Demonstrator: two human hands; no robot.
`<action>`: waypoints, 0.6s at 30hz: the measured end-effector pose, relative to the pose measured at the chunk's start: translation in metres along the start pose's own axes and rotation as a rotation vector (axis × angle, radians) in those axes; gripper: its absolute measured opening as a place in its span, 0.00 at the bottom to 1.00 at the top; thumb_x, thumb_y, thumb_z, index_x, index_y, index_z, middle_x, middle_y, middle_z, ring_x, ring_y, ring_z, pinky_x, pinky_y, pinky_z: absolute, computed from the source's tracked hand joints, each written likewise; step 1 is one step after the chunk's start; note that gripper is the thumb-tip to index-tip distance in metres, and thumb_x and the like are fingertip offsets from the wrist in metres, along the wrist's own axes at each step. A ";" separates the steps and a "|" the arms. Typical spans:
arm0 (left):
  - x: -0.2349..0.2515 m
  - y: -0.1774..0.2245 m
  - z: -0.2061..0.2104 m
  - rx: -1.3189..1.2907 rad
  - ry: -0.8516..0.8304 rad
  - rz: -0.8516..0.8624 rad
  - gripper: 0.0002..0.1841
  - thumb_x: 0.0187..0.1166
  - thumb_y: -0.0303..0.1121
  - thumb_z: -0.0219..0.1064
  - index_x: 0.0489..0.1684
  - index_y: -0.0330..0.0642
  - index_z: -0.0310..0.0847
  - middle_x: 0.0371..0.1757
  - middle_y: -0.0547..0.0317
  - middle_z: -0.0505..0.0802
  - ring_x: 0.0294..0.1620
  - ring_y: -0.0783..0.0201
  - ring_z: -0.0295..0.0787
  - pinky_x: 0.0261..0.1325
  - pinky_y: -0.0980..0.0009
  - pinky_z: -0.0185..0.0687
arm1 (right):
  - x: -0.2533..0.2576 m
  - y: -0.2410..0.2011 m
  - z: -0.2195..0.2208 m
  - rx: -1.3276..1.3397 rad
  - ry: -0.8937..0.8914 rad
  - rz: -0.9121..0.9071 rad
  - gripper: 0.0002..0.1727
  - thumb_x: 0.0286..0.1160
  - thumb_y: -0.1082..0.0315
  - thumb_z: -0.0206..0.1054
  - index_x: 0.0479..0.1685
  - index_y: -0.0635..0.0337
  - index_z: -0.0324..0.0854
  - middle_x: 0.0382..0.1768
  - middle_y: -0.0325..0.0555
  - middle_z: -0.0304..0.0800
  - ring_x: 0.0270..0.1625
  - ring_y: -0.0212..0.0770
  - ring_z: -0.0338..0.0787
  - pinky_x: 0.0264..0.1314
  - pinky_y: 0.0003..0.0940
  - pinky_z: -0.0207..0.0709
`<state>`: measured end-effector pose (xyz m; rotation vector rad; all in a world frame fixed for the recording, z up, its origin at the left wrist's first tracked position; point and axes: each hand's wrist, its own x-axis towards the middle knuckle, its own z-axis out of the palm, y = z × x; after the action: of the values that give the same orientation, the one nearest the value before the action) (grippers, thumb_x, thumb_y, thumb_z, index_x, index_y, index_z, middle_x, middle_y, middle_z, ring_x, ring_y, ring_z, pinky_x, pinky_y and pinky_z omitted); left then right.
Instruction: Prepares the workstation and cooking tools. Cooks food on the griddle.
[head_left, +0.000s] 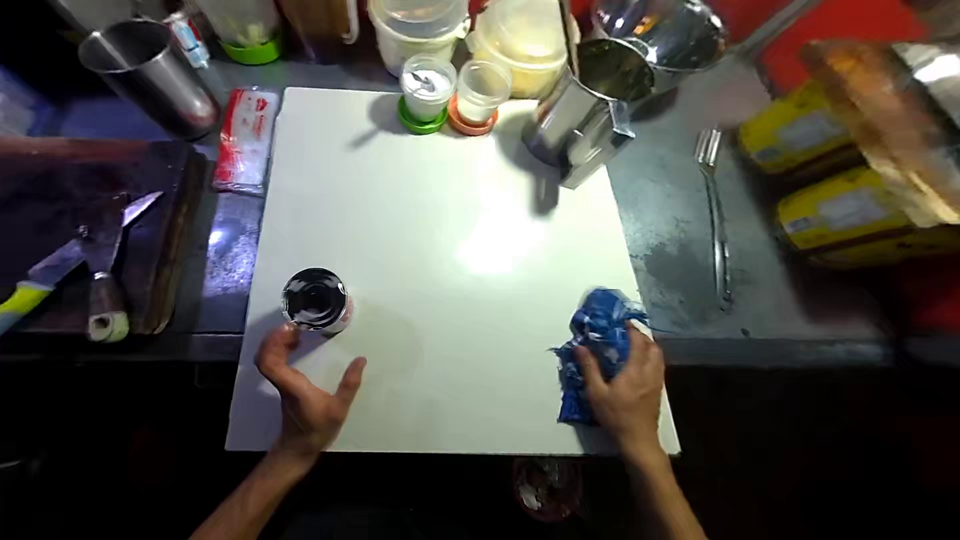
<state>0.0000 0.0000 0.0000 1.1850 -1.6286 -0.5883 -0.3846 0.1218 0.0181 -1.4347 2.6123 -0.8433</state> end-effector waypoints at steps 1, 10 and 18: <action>0.016 -0.011 -0.004 0.054 0.031 -0.033 0.59 0.66 0.53 0.80 0.80 0.14 0.43 0.79 0.17 0.66 0.81 0.49 0.70 0.79 0.59 0.70 | 0.010 -0.013 0.022 -0.109 -0.022 -0.097 0.55 0.71 0.32 0.61 0.83 0.78 0.65 0.78 0.83 0.69 0.81 0.78 0.71 0.83 0.71 0.60; 0.045 -0.022 -0.005 0.089 -0.059 -0.260 0.57 0.49 0.59 0.85 0.80 0.29 0.67 0.68 0.37 0.86 0.73 0.47 0.80 0.78 0.50 0.71 | -0.016 -0.156 0.118 -0.078 -0.121 -0.598 0.43 0.80 0.45 0.49 0.77 0.80 0.71 0.79 0.78 0.71 0.84 0.76 0.69 0.86 0.72 0.52; -0.059 0.024 -0.120 0.087 0.276 -0.198 0.57 0.52 0.61 0.86 0.75 0.24 0.65 0.69 0.55 0.86 0.71 0.77 0.81 0.76 0.76 0.79 | 0.191 -0.278 0.243 0.097 -0.354 -0.930 0.36 0.81 0.54 0.53 0.88 0.60 0.64 0.85 0.67 0.66 0.89 0.70 0.62 0.89 0.70 0.47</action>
<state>0.1005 0.0817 0.0402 1.4356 -1.3237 -0.4571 -0.2090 -0.2538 -0.0140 -2.5005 1.5633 -0.6325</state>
